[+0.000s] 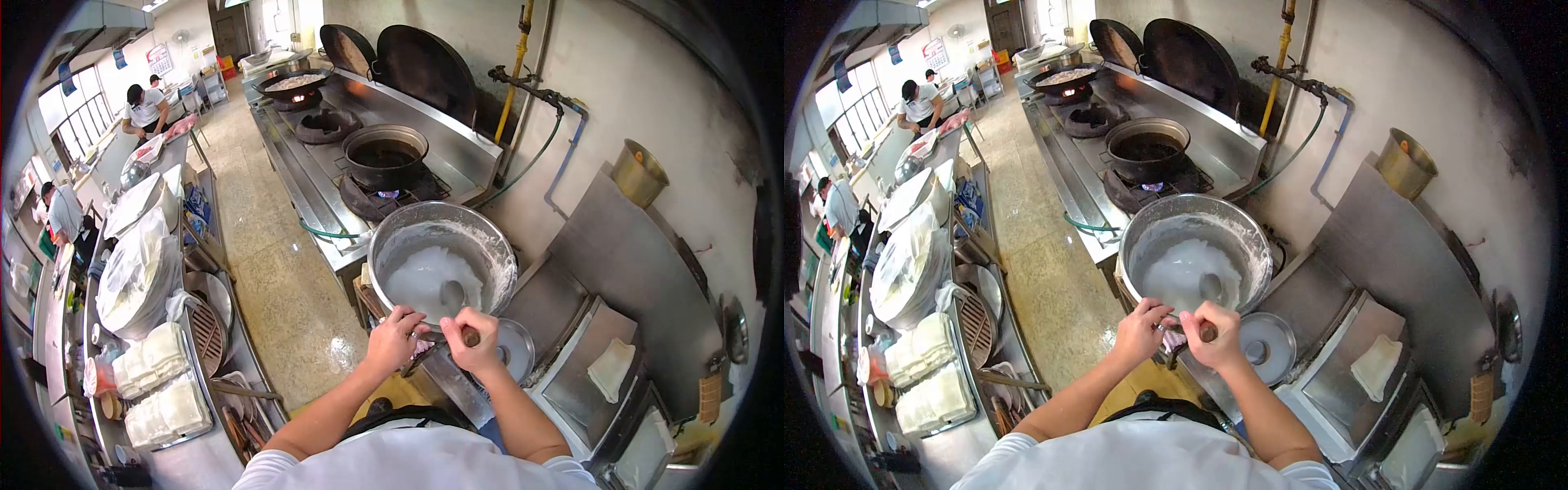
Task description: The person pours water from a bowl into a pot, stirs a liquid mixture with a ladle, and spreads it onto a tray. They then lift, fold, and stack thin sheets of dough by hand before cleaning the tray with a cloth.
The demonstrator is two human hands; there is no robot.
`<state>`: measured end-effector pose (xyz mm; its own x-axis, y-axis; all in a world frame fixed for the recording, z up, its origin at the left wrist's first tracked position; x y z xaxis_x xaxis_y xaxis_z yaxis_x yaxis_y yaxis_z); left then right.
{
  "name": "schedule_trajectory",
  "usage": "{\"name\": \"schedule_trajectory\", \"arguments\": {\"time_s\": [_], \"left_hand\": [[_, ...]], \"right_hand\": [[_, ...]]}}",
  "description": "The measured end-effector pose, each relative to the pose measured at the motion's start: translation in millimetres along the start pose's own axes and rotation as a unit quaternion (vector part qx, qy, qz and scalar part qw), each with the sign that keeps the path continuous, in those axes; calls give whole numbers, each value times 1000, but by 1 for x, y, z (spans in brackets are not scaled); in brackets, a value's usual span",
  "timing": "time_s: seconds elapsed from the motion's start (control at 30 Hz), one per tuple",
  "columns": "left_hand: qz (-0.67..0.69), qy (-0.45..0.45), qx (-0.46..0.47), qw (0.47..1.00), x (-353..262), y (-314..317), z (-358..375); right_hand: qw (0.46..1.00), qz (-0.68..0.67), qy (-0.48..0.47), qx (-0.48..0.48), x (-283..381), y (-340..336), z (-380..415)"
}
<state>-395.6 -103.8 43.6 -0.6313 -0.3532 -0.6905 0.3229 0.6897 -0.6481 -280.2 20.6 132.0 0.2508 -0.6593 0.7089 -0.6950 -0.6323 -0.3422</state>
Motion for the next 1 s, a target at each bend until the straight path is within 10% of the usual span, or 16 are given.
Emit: {"name": "schedule_trajectory", "arguments": {"time_s": [0.27,1.0], "left_hand": [[11,-5,1,1000,3,4,-1],[8,32,-20,999,2,2,-1]], "right_hand": [[980,-126,17,-151,-54,-5,12],[999,-42,28,-12,-19,-19,-2]]}}
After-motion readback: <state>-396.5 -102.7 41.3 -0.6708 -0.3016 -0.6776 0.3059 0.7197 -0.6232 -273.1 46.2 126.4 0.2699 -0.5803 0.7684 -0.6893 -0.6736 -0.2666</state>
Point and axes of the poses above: each hand's wrist, its own z-axis away from the middle knuckle, its own y-axis out of the palm, x = y × z, the point moved 7 cm from there along -z, towards the middle knuckle, and after that the axes turned 4 degrees about -y, right-handed, at the moved point
